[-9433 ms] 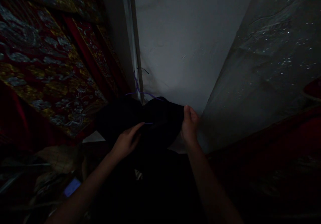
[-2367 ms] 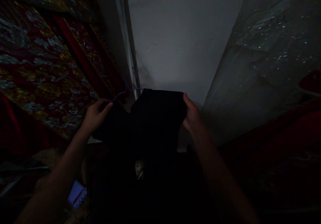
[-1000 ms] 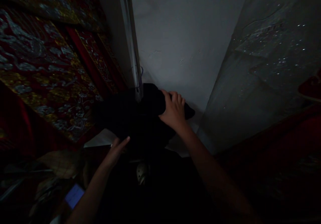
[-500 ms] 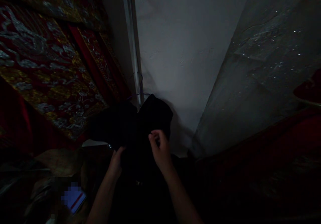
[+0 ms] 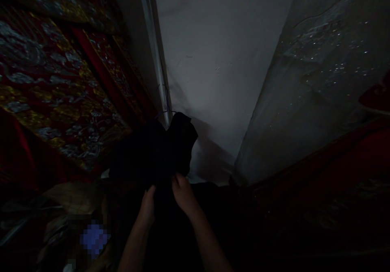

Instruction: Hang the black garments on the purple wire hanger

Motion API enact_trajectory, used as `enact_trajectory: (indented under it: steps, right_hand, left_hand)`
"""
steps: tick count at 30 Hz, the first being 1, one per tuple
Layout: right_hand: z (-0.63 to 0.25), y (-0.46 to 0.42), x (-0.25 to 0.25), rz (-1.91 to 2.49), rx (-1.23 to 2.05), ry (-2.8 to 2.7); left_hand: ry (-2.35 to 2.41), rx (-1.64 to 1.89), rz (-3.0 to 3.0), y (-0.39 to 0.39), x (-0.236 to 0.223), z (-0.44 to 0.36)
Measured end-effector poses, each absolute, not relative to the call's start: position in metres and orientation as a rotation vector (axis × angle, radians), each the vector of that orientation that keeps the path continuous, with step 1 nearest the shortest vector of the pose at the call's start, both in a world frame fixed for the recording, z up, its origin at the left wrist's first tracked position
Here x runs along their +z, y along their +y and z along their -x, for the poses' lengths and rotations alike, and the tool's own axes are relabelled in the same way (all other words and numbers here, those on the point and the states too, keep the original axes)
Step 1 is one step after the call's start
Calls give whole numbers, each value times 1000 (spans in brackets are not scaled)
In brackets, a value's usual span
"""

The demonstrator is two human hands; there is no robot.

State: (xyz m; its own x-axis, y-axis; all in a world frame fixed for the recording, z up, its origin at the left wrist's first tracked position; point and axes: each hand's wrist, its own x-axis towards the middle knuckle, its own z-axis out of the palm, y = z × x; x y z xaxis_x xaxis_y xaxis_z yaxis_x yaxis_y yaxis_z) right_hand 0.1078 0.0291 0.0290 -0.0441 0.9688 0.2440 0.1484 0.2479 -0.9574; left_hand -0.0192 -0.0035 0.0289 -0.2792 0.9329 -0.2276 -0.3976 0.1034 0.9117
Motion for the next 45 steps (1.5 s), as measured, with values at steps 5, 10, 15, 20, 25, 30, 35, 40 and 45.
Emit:
enact_trajectory:
  steps: [5,10,15,20,25,30,35,40,45]
  right_hand:
    - [-111,25,27,1137,1066,-1404]
    - [-115,13,21,1118,1143,-1301]
    - [-114,5,18,1151,1169,-1290]
    - [-112,1,28,1166,1233,-1381]
    - [-113,22,67,1098,1377,-1276]
    - [-121,70,156,890,1258,-1030]
    - [-114,75,192,768,1158,-1096]
    - [-105,62,162,841,1098,-1281]
    - [-116,58,174,840,966,-1454]
  left_hand:
    - [1266,1471,-560,-1,32,30]
    - [1586,1971,-846,5,24,37]
    - [1773,1994,-1576,-7,-5,15]
    - [1606,1614,-1861,-12,-6,-5]
    - [1383,1434,-1773,-3,2,-1]
    - [1453,1423,-1779,9,-12,8]
    - [1424,1270,-1754,26,-8,20]
    - [1263,1413,-1795,35,59,23]
    - [1110,1733,-2139,53,149,22]
